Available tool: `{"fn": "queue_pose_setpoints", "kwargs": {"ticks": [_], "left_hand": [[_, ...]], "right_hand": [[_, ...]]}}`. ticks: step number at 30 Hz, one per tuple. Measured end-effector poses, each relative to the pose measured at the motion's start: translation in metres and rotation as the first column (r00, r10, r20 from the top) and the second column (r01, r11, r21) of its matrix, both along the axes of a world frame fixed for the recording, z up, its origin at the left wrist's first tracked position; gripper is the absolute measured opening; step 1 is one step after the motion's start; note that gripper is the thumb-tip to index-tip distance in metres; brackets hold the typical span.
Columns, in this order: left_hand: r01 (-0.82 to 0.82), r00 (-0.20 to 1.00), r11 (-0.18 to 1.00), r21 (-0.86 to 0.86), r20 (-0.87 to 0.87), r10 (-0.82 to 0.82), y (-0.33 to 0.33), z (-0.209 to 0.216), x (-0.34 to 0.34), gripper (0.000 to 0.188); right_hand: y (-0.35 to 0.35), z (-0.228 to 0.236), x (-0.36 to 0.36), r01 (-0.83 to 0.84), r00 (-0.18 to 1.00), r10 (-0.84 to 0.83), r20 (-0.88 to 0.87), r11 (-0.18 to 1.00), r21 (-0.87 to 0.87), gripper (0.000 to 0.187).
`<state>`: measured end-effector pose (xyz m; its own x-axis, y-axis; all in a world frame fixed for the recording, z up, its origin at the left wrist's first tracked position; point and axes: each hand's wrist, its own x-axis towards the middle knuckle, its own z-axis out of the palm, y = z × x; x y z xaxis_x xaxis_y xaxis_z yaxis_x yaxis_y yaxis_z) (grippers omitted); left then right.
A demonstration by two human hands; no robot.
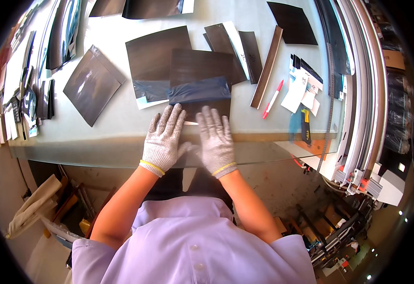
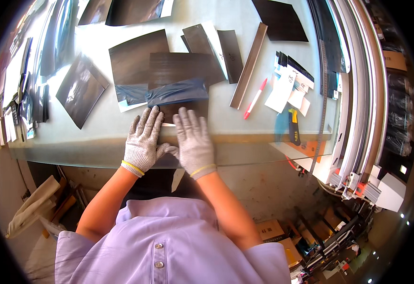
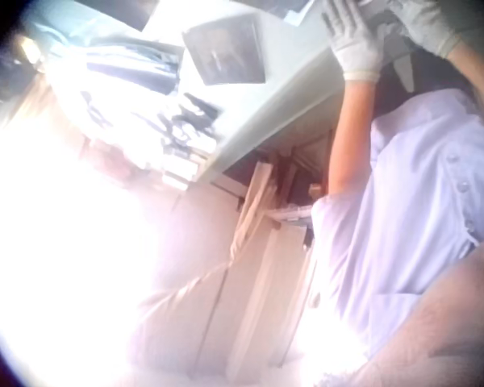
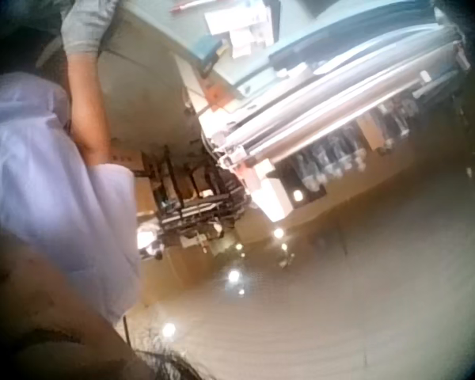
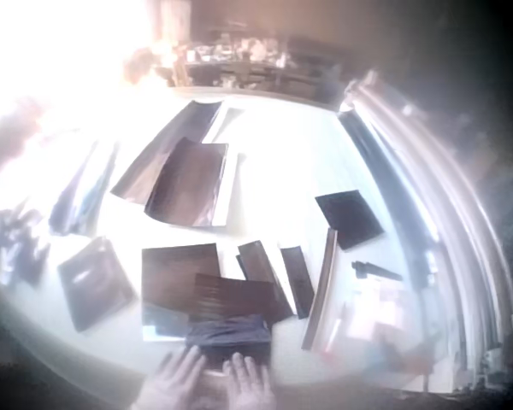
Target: The person measures and marks dark rectangular panels using a ruler and a red marker. They handle the panels one at a time, placing them on a workbench, aligning the ruler, and drawing lines on the surface. The person also handles a white sheet of paper, measuring and marking it similarly.
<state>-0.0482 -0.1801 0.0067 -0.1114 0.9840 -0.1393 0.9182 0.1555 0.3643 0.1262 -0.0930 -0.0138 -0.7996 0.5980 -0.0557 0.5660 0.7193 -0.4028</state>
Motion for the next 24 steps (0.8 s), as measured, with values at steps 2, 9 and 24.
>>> {"fn": "queue_pose_setpoints", "kwargs": {"ticks": [2,9,24], "left_hand": [[0.002,1.000,1.000,-0.015,-0.008,-0.002,0.000,0.004,0.000,0.092],[0.012,1.000,1.000,0.018,-0.013,-0.012,-0.003,0.001,-0.002,0.092],[-0.027,0.999,0.987,0.157,0.021,0.024,-0.008,-0.010,-0.001,0.088]], "right_hand": [[0.004,0.001,0.020,0.099,0.993,-0.101,0.055,0.994,0.045,0.097],[0.043,0.003,0.044,0.273,0.938,-0.213,-0.273,0.940,0.204,0.045],[0.110,0.046,0.001,-0.040,0.971,0.032,-0.236,0.999,-0.028,0.009]]}}
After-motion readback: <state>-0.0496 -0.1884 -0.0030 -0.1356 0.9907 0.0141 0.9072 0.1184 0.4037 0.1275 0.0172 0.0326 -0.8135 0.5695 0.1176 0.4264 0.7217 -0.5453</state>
